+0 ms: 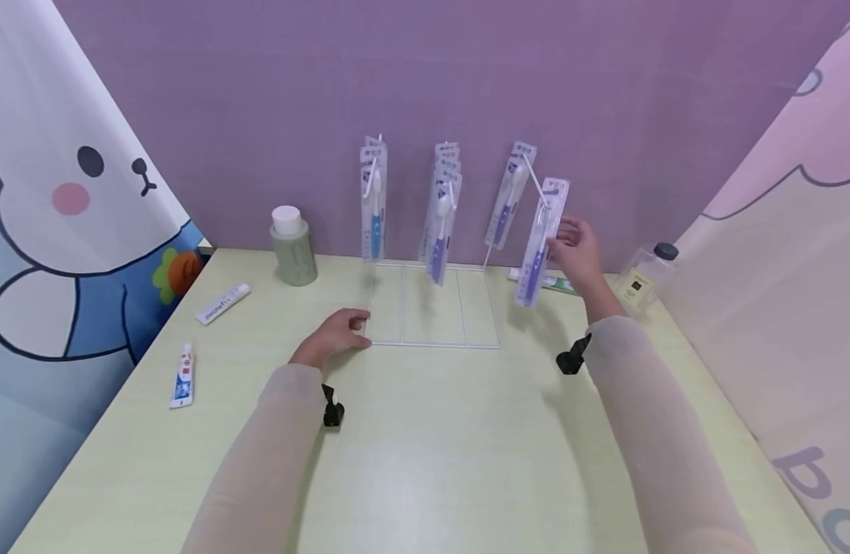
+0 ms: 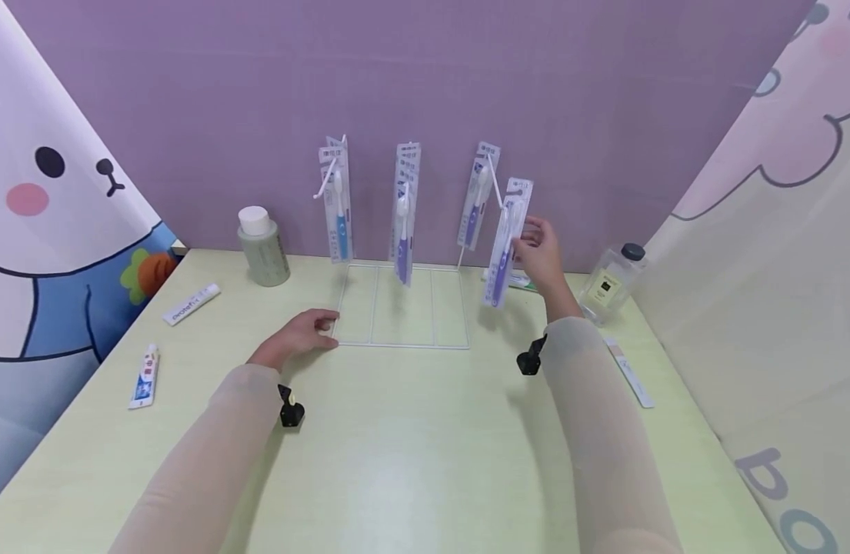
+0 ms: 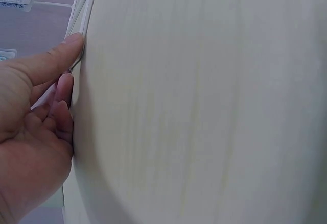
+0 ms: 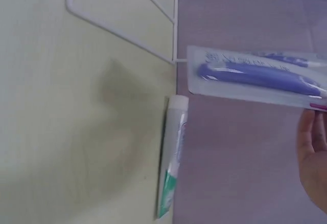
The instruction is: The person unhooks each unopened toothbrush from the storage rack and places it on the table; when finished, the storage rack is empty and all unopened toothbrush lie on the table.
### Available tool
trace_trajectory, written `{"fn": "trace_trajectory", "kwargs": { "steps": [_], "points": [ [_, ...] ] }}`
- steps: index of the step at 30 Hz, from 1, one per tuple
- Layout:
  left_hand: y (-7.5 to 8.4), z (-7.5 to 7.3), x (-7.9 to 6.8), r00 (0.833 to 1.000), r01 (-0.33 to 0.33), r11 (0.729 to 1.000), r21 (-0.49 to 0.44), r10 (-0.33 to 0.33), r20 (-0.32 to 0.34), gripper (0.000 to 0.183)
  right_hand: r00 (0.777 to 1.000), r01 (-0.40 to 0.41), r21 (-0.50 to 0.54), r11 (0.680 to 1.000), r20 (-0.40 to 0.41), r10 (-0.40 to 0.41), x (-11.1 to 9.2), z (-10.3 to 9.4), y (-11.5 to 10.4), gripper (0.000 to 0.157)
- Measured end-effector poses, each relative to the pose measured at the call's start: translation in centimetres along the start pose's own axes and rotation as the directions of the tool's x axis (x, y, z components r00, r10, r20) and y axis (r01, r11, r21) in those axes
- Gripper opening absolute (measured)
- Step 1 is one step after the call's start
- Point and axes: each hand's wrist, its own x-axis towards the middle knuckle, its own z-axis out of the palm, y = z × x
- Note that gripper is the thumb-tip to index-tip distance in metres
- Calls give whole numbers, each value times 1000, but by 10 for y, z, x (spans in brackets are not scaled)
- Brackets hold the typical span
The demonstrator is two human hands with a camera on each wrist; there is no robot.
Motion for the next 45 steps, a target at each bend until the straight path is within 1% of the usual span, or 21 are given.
{"fn": "trace_trajectory", "kwargs": {
  "steps": [3,6,9,13,16,20,25,28,32,35,37,41,43,45],
  "points": [
    [1,1,0,1000,-7,1000,-3,7,1,61,994,-79,-11,997,76,80,-5,-7,10,50],
    [1,2,0,1000,-6,1000,-6,6,0,61,975,-145,-5,989,167,144,-10,-13,23,50],
    [0,2,0,1000,-8,1000,-3,8,3,60,937,-202,-32,979,285,203,-18,-19,39,51],
    [0,1,0,1000,-11,1000,15,11,1,61,882,-267,-86,960,380,279,-27,-24,62,51],
    [1,0,0,1000,-6,1000,17,6,-3,61,861,-308,-104,946,393,323,-32,-24,77,51],
    [0,0,0,1000,-4,1000,7,4,4,61,842,-352,-127,927,389,373,-37,-21,93,52],
    [-2,1,1,1000,-3,1000,5,3,-1,60,811,-384,-186,904,401,427,-40,-17,103,52],
    [-2,2,2,1000,0,1000,5,0,-3,60,792,-399,-202,895,416,447,-42,-15,107,52],
    [-2,1,2,1000,-2,1000,6,2,-7,60,781,-404,-222,887,420,461,-45,-13,108,52],
    [-1,0,1,1000,-1,1000,5,2,-10,60,782,-401,-248,882,409,471,-47,-11,106,50],
    [0,0,0,1000,0,1000,2,0,-10,60,782,-388,-274,880,408,471,-48,-9,105,52],
    [-1,1,1,1000,11,1000,-6,-11,-9,60,797,-359,-318,877,385,466,-53,-4,96,49],
    [-1,1,1,1000,10,1000,-7,-11,-8,60,807,-350,-355,867,356,472,-54,-1,95,47],
    [-1,2,1,1000,13,1000,-4,-13,-7,60,814,-343,-410,845,319,485,-54,2,95,45]
  ]
}}
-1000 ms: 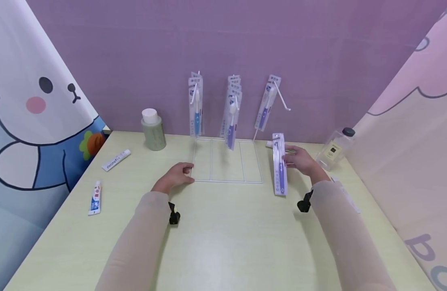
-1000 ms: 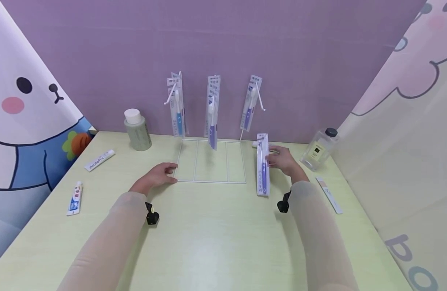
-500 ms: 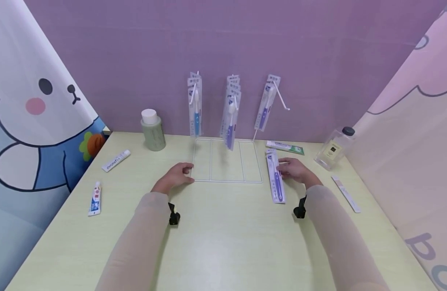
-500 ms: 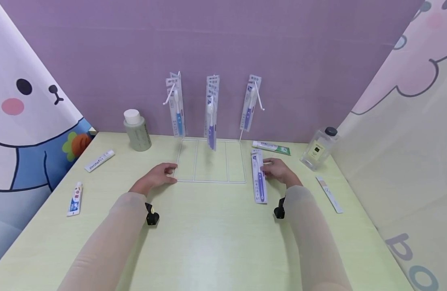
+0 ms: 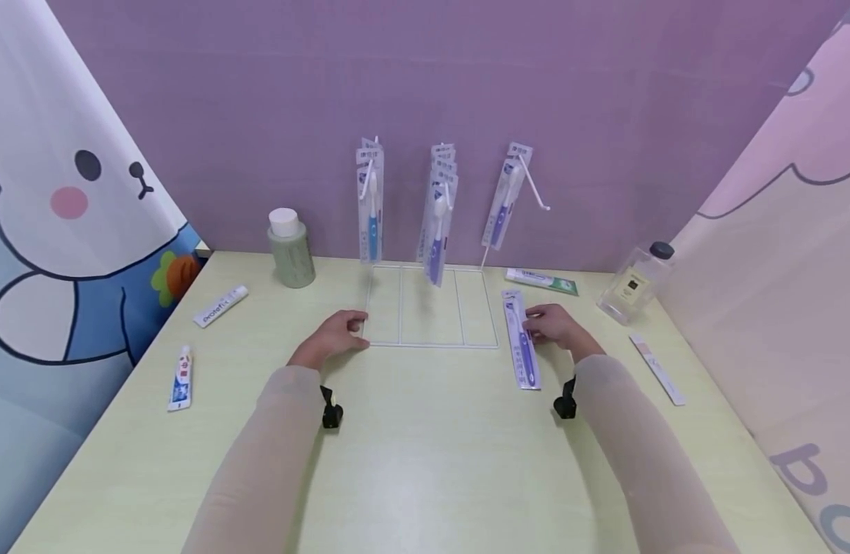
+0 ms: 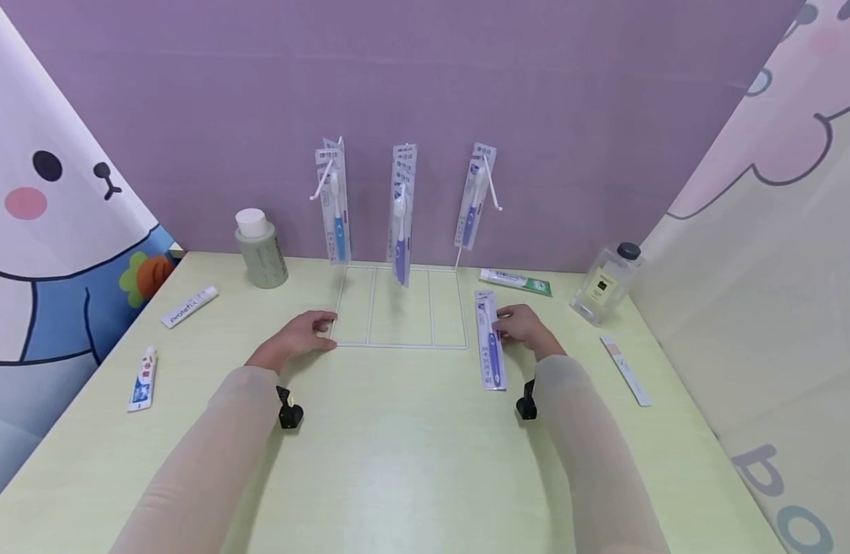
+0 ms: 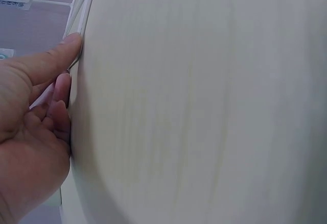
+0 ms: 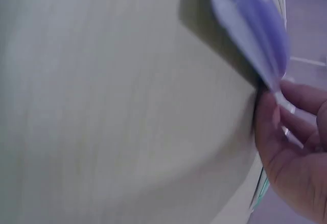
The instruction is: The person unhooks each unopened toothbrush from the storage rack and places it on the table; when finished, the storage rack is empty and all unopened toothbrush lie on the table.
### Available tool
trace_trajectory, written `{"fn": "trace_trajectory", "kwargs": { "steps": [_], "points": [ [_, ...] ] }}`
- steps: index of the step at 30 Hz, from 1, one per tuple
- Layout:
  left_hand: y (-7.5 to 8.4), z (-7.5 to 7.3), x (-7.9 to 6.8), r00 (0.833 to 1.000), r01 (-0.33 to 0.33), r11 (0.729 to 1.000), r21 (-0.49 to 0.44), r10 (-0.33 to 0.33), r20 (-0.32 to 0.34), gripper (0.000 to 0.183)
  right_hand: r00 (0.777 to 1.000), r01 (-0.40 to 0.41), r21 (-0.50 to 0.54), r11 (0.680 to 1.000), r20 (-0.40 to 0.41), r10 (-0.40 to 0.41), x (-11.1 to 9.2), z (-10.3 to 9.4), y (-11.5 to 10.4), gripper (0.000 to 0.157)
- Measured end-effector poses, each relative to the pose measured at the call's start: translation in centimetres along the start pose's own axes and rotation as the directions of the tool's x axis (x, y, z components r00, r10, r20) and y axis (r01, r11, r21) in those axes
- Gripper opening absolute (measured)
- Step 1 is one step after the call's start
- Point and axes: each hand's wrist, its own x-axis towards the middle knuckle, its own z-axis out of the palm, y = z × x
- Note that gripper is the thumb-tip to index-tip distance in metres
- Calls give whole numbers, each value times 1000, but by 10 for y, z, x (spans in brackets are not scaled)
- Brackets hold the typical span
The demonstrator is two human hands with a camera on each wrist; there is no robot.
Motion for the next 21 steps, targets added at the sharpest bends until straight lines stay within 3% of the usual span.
{"fn": "trace_trajectory", "kwargs": {
  "steps": [7,12,17,21],
  "points": [
    [2,-1,-2,1000,-4,1000,2,4,-9,59,1000,-17,-185,983,-8,16,6,-2,-13,44],
    [1,-1,-3,1000,-11,1000,1,11,-13,60,992,101,-231,968,-45,-114,13,-13,-39,42],
    [-1,0,-4,1000,-9,1000,12,10,-19,59,937,266,-161,950,-189,-294,22,-19,-78,35],
    [-2,0,-3,1000,-20,1000,11,20,-14,59,879,313,-107,944,-343,-331,27,-22,-108,32]
  ]
}}
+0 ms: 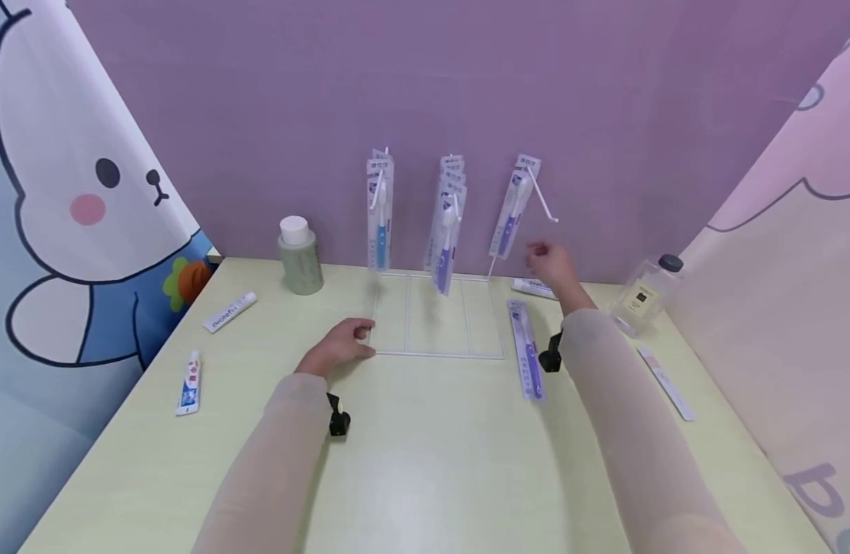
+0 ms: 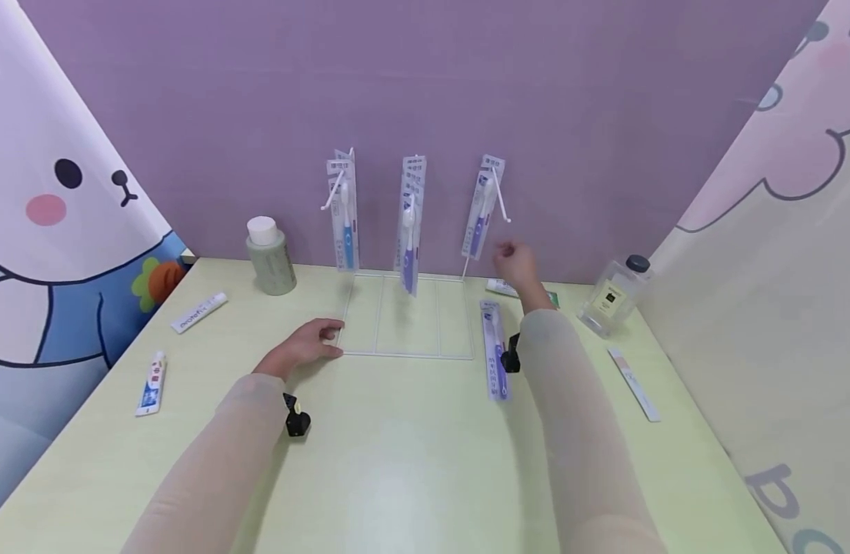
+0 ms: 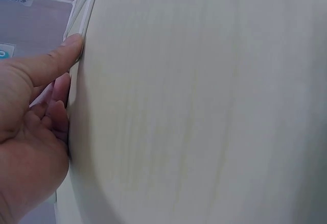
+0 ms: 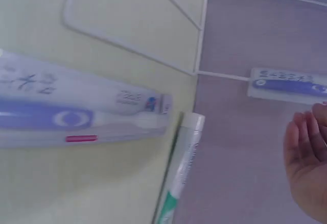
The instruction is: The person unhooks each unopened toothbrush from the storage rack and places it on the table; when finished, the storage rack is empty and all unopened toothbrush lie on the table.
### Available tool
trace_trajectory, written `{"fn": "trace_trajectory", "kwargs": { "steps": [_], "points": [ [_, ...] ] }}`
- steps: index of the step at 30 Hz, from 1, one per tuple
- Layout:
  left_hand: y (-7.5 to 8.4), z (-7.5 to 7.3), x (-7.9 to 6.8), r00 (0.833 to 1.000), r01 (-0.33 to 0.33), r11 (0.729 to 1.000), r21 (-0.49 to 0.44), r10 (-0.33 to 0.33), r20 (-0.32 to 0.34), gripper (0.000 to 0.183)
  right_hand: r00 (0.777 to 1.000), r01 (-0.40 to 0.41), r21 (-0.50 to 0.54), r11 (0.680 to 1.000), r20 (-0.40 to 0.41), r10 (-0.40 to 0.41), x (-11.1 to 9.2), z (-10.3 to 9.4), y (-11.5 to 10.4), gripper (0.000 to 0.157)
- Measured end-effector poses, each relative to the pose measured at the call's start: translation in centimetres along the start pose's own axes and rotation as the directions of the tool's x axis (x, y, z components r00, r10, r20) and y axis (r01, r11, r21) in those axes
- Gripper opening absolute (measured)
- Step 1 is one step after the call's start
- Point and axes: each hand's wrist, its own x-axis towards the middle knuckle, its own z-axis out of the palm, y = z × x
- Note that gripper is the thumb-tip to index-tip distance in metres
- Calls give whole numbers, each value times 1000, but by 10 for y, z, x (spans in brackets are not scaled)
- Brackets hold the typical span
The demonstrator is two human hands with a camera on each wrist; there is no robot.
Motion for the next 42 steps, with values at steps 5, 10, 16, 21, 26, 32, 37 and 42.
{"fn": "trace_trajectory", "kwargs": {
  "steps": [5,10,16,21,26,32,37,42],
  "points": [
    [-1,0,0,1000,13,1000,-4,-13,-9,59,986,21,50,999,-167,-12,16,3,-25,31],
    [-3,0,1,1000,11,1000,-2,-11,-9,60,959,49,122,991,-283,-13,27,7,-36,32],
    [-4,2,3,1000,10,1000,-3,-10,-4,61,952,92,214,972,-304,-24,35,8,-42,42],
    [-3,2,3,1000,18,1000,-1,-18,-22,60,954,96,300,949,-300,-1,35,12,-50,44],
    [0,1,0,1000,11,1000,-7,-11,-21,60,951,83,321,943,-309,21,37,18,-53,41],
    [-6,0,-3,1000,8,1000,-1,-8,-12,60,951,93,263,960,-309,-8,40,33,-52,36],
    [-8,-3,-1,1000,17,1000,-2,-17,-9,60,927,152,242,958,-372,-53,42,37,-53,29],
    [-2,-1,2,1000,12,1000,-2,-12,6,61,905,173,280,944,-423,-40,39,26,-52,29]
  ]
}}
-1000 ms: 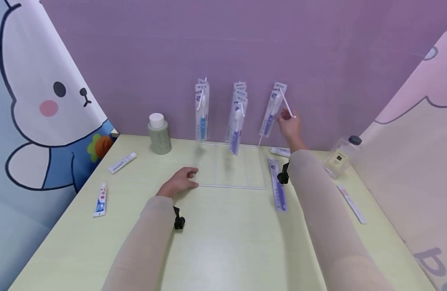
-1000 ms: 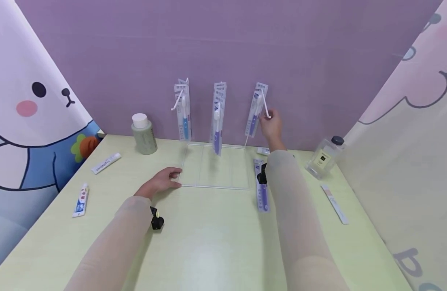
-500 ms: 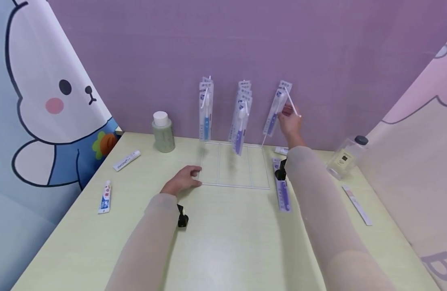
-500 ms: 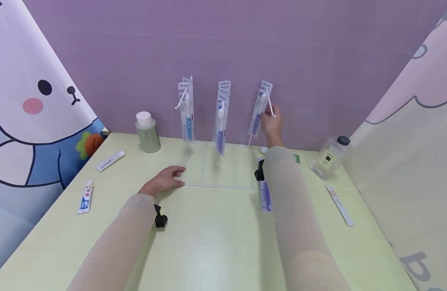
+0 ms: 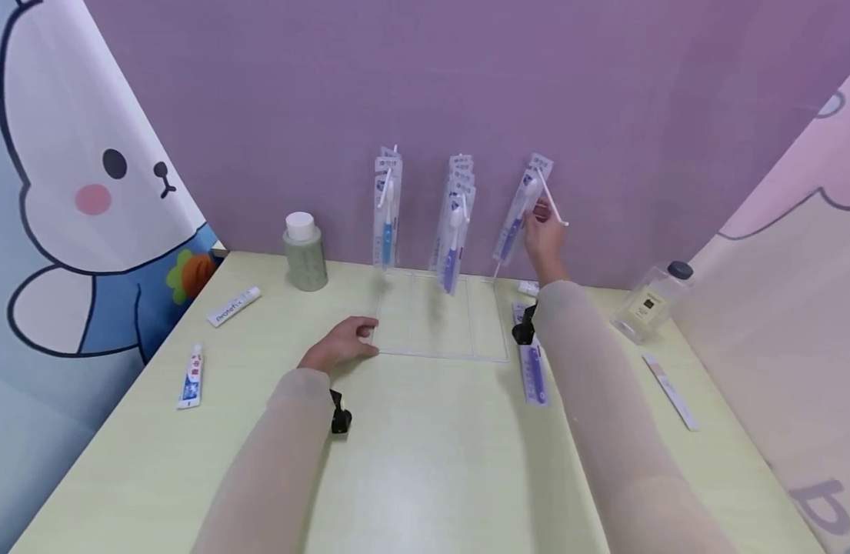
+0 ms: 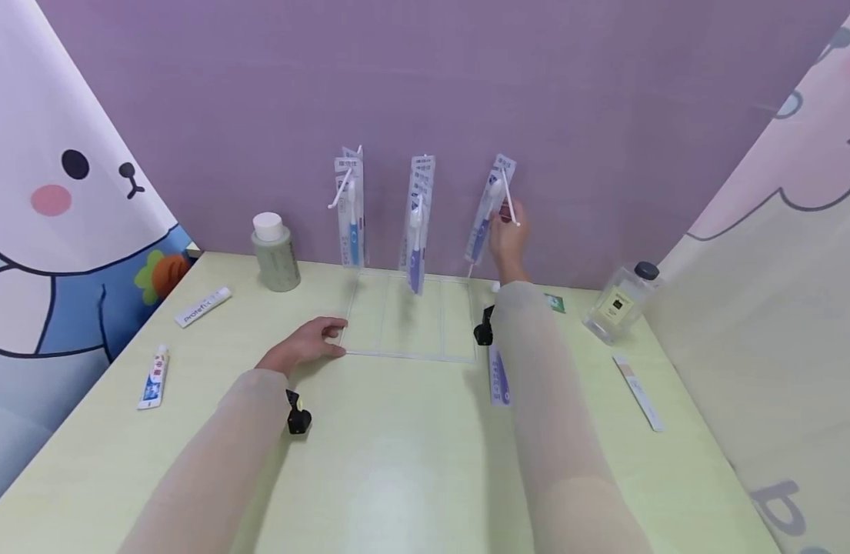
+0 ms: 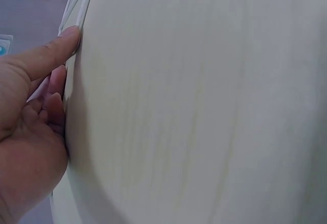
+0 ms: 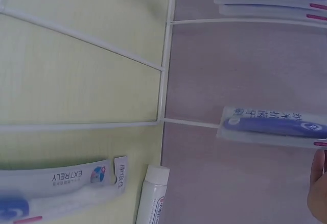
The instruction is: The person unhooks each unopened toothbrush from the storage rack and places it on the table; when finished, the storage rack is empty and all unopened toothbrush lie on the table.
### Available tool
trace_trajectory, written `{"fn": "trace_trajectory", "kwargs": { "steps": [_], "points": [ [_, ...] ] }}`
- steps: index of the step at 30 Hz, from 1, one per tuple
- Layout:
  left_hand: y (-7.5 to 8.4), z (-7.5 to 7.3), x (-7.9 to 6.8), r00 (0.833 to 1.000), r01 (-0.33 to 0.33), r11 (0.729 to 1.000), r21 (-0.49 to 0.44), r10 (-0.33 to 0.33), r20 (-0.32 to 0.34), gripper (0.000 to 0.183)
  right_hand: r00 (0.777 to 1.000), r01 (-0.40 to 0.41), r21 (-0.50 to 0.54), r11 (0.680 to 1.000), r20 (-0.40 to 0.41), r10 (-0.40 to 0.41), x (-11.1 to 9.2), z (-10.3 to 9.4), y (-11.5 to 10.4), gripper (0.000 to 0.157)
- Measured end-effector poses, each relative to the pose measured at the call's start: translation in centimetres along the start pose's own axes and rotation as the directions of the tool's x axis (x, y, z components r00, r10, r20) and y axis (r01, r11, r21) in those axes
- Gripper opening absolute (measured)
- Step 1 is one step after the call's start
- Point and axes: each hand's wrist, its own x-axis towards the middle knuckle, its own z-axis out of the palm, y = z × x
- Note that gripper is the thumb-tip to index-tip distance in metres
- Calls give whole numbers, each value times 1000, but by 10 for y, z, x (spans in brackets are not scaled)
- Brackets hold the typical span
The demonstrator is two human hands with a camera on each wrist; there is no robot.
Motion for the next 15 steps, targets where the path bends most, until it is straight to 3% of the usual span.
{"fn": "trace_trajectory", "kwargs": {
  "steps": [6,15],
  "points": [
    [2,2,0,1000,-4,1000,-4,4,-3,61,999,-15,-25,1000,-29,14,3,-20,-1,31],
    [-1,1,-1,1000,-19,1000,17,19,7,60,998,-45,-9,999,34,45,2,-53,-2,40]
  ]
}}
